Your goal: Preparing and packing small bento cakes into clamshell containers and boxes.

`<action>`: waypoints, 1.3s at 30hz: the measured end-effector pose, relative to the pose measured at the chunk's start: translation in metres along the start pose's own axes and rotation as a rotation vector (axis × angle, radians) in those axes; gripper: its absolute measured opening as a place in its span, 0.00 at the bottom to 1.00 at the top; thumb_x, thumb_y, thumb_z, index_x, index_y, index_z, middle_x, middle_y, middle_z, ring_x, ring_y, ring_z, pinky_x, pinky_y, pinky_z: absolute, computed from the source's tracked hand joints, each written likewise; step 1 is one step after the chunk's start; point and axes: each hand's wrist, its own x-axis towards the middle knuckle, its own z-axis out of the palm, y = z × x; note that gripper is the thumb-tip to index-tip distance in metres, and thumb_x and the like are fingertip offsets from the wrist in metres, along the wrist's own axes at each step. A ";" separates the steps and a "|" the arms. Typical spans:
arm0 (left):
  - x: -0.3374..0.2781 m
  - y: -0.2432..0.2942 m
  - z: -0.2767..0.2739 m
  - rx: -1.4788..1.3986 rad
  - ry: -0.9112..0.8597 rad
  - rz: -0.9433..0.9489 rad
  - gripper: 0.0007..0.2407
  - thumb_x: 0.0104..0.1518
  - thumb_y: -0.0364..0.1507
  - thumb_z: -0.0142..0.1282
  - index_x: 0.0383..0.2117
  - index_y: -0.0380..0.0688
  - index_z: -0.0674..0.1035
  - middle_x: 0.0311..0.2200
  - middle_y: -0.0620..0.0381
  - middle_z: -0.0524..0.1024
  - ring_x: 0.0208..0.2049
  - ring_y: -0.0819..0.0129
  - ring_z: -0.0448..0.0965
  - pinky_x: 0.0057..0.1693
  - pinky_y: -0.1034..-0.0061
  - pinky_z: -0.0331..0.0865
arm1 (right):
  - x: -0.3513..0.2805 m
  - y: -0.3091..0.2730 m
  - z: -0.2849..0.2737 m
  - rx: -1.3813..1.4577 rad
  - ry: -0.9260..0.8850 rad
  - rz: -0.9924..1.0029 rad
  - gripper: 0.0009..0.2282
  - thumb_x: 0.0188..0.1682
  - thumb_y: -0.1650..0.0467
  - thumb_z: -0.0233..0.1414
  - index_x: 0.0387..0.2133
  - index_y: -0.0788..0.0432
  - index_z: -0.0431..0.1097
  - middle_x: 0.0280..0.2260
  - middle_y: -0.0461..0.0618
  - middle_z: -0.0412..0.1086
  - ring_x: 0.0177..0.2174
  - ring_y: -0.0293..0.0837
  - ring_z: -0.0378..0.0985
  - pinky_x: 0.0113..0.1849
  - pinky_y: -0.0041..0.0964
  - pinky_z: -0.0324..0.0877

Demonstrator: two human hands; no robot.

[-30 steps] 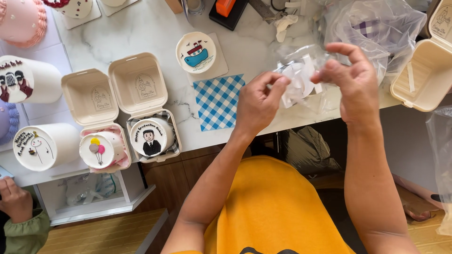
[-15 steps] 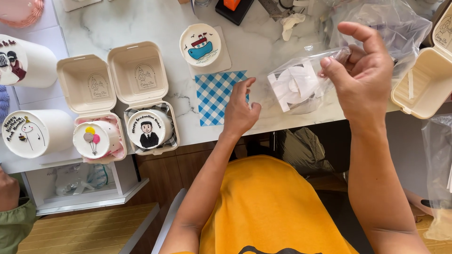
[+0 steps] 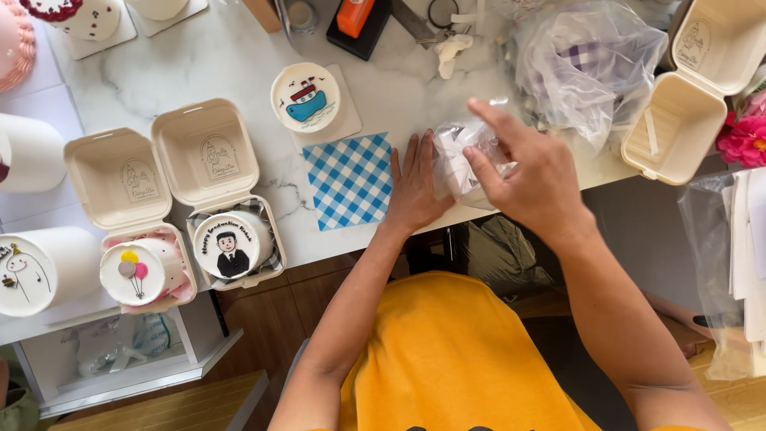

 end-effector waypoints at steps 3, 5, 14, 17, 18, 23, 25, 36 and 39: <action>0.002 -0.015 0.007 0.117 -0.010 0.009 0.47 0.48 0.38 0.70 0.69 0.34 0.46 0.70 0.40 0.49 0.72 0.45 0.45 0.72 0.44 0.34 | 0.001 0.009 -0.025 0.181 0.005 0.152 0.16 0.59 0.68 0.54 0.60 0.55 0.68 0.38 0.50 0.78 0.34 0.41 0.82 0.33 0.35 0.78; 0.001 -0.021 0.007 0.168 -0.012 0.039 0.45 0.50 0.36 0.69 0.70 0.34 0.48 0.70 0.41 0.51 0.73 0.45 0.46 0.72 0.44 0.34 | -0.009 0.028 -0.035 0.289 0.039 0.261 0.13 0.61 0.68 0.51 0.57 0.56 0.70 0.36 0.49 0.78 0.34 0.39 0.82 0.33 0.34 0.78; 0.003 0.003 -0.014 0.135 0.121 0.011 0.36 0.44 0.30 0.72 0.63 0.39 0.66 0.57 0.45 0.65 0.59 0.46 0.63 0.64 0.55 0.57 | -0.087 0.143 0.082 0.328 -0.198 0.399 0.19 0.44 0.75 0.58 0.51 0.62 0.73 0.51 0.57 0.71 0.45 0.50 0.77 0.45 0.40 0.74; 0.007 0.004 -0.022 0.177 0.063 -0.007 0.30 0.42 0.30 0.72 0.56 0.41 0.73 0.52 0.46 0.68 0.54 0.47 0.65 0.59 0.57 0.61 | -0.088 0.136 0.104 0.232 -0.140 0.281 0.22 0.40 0.71 0.63 0.51 0.59 0.73 0.53 0.56 0.66 0.49 0.56 0.71 0.45 0.46 0.73; 0.008 0.002 -0.022 0.209 0.037 0.008 0.28 0.43 0.30 0.71 0.54 0.41 0.75 0.50 0.46 0.69 0.52 0.48 0.66 0.57 0.58 0.62 | -0.088 0.134 0.109 0.132 -0.111 0.237 0.22 0.39 0.69 0.65 0.49 0.59 0.74 0.52 0.56 0.66 0.49 0.57 0.69 0.45 0.48 0.72; 0.012 -0.014 -0.006 0.342 -0.043 0.041 0.21 0.49 0.31 0.66 0.51 0.42 0.77 0.43 0.51 0.74 0.48 0.51 0.71 0.53 0.60 0.64 | -0.089 0.138 0.118 -0.026 -0.074 0.192 0.21 0.39 0.66 0.67 0.47 0.58 0.74 0.48 0.56 0.65 0.47 0.57 0.68 0.41 0.52 0.72; 0.013 -0.012 -0.004 0.377 -0.070 0.009 0.20 0.52 0.32 0.64 0.52 0.43 0.76 0.40 0.53 0.76 0.44 0.52 0.74 0.50 0.60 0.63 | -0.092 0.141 0.123 -0.047 -0.058 0.168 0.21 0.40 0.67 0.66 0.47 0.59 0.73 0.47 0.55 0.65 0.45 0.57 0.68 0.40 0.51 0.72; 0.012 0.010 -0.018 0.290 0.032 -0.141 0.38 0.41 0.35 0.71 0.63 0.42 0.65 0.46 0.46 0.74 0.48 0.47 0.72 0.53 0.56 0.64 | -0.103 0.161 0.116 0.119 -0.054 0.124 0.17 0.47 0.71 0.56 0.51 0.58 0.71 0.50 0.50 0.68 0.50 0.53 0.71 0.48 0.44 0.72; 0.005 0.011 -0.010 0.209 0.209 -0.004 0.44 0.37 0.35 0.70 0.65 0.36 0.61 0.53 0.37 0.70 0.53 0.42 0.70 0.56 0.54 0.64 | -0.094 0.134 0.092 0.573 0.086 0.206 0.24 0.52 0.66 0.51 0.63 0.59 0.62 0.56 0.52 0.64 0.55 0.47 0.68 0.56 0.41 0.66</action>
